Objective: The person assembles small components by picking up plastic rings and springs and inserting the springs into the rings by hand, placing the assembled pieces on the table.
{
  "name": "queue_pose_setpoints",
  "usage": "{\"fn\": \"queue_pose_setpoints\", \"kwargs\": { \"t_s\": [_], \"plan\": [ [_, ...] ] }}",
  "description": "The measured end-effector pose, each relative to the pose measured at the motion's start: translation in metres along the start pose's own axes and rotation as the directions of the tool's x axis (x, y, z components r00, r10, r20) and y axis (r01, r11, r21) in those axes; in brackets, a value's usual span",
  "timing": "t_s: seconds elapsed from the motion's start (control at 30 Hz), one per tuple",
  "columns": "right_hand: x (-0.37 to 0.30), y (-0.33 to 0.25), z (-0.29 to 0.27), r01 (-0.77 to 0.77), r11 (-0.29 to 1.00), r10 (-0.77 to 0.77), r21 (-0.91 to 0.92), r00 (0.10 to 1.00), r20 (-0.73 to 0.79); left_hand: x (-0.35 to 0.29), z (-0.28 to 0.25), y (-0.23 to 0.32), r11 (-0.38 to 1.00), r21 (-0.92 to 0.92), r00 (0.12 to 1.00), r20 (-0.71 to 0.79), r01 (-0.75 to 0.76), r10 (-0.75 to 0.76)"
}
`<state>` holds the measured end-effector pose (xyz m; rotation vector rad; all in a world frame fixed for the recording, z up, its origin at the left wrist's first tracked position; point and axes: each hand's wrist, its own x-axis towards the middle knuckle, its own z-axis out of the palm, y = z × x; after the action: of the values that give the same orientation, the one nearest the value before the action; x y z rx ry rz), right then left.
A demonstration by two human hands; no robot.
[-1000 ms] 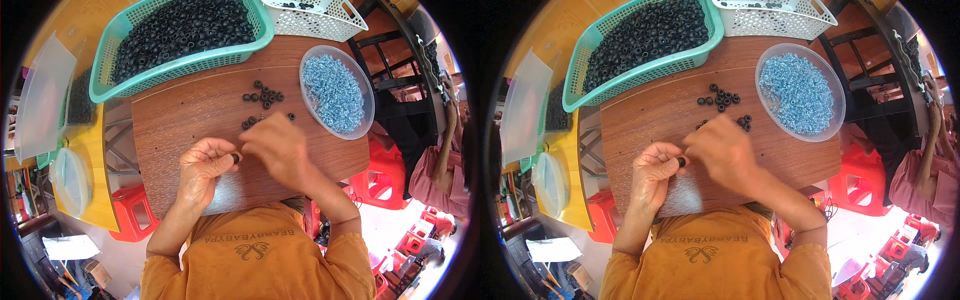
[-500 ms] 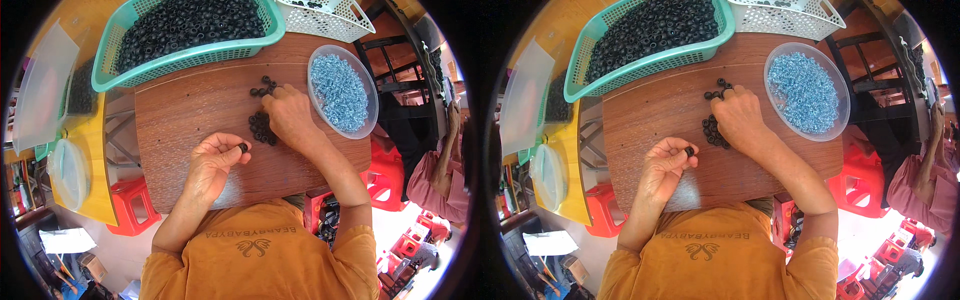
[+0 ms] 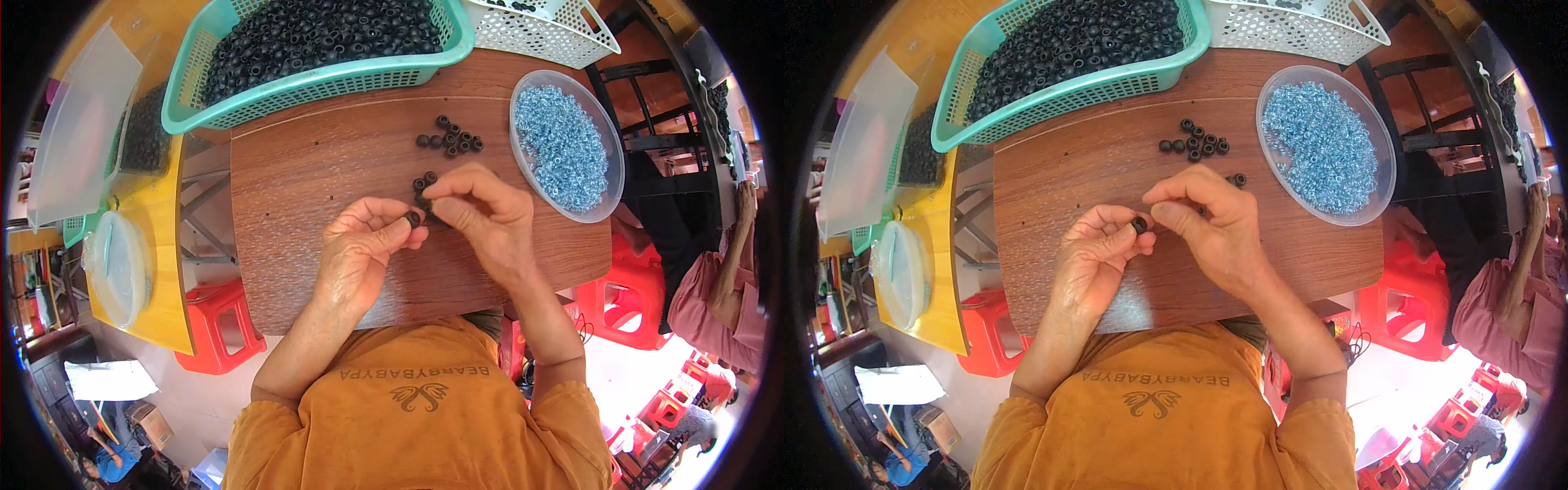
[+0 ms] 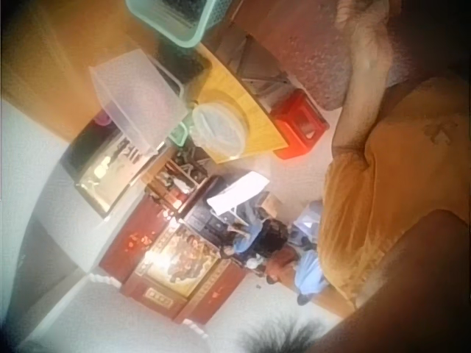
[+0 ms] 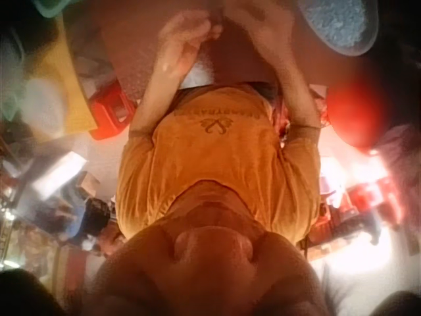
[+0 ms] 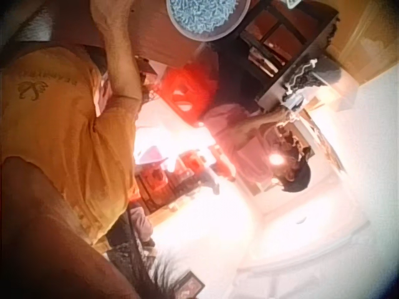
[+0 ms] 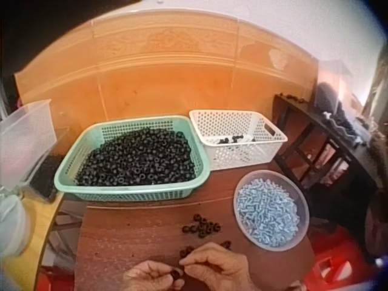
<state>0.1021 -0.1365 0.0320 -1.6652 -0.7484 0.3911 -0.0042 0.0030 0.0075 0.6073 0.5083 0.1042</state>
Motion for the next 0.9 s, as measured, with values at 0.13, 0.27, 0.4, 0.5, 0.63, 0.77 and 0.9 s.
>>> {"fn": "queue_pose_setpoints", "kwargs": {
  "t_s": [0.13,0.27,0.4,0.5,0.63,0.77,0.9],
  "plan": [
    [-0.015,0.003,0.014,0.008,0.971,0.015,0.240,0.996,-0.093,-0.005,0.008,-0.003,0.996,0.055,0.997,0.011,-0.077,0.076],
    [-0.022,0.007,0.021,-0.021,0.930,0.075,0.366,0.988,-0.134,-0.004,0.008,-0.009,0.986,0.092,0.991,0.014,-0.137,0.136],
    [-0.021,0.009,0.021,0.190,0.981,-0.193,-0.035,0.966,-0.172,-0.006,0.010,-0.008,0.971,0.115,0.978,0.004,-0.208,0.209],
    [-0.013,0.008,0.019,0.199,0.977,-0.208,-0.079,0.971,-0.118,-0.005,0.014,-0.005,0.947,0.175,0.961,-0.011,-0.270,0.276],
    [-0.011,0.000,0.022,0.235,0.948,-0.260,-0.214,0.960,-0.099,-0.006,0.013,-0.005,0.938,0.145,0.948,-0.002,-0.314,0.318],
    [-0.016,-0.003,0.030,0.254,0.928,-0.311,-0.273,0.931,-0.191,-0.006,0.010,-0.005,0.967,0.070,0.969,-0.016,-0.247,0.248],
    [-0.020,-0.006,0.036,0.442,0.686,-0.540,-0.578,0.842,0.003,-0.005,0.002,-0.003,0.982,-0.017,0.982,-0.045,-0.187,0.186]
  ]
}}
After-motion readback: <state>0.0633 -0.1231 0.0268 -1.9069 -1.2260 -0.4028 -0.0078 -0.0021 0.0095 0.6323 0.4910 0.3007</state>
